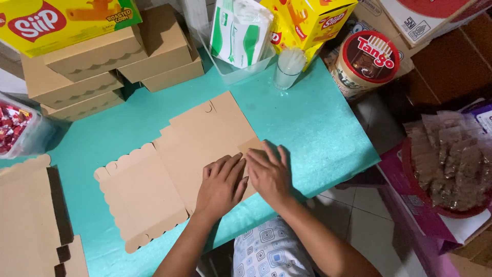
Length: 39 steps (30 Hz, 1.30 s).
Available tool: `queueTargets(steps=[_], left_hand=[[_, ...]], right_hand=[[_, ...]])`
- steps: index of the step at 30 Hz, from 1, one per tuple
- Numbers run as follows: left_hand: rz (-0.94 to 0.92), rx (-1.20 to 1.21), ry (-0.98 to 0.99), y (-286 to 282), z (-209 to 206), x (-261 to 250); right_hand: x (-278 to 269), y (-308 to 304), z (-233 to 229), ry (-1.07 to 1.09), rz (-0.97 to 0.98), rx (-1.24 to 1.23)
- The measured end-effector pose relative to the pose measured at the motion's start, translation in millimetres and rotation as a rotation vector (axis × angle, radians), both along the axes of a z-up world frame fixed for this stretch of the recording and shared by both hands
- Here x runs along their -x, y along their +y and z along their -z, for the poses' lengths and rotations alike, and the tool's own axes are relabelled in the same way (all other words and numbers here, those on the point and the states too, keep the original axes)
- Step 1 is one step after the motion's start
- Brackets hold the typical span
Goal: Folding and assembling small cardboard boxes from flat templates on a table.
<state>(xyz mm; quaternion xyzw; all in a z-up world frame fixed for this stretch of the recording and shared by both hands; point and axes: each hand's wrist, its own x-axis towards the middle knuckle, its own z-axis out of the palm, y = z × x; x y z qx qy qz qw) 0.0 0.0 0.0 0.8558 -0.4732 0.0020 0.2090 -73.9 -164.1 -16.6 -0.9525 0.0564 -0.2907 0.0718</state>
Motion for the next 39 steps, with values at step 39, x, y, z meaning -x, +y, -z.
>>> queueTargets(steps=[39], left_hand=[[0.046, 0.044, 0.057, 2, -7, 0]], right_hand=[[48, -65, 13, 0.111, -0.163, -0.266]])
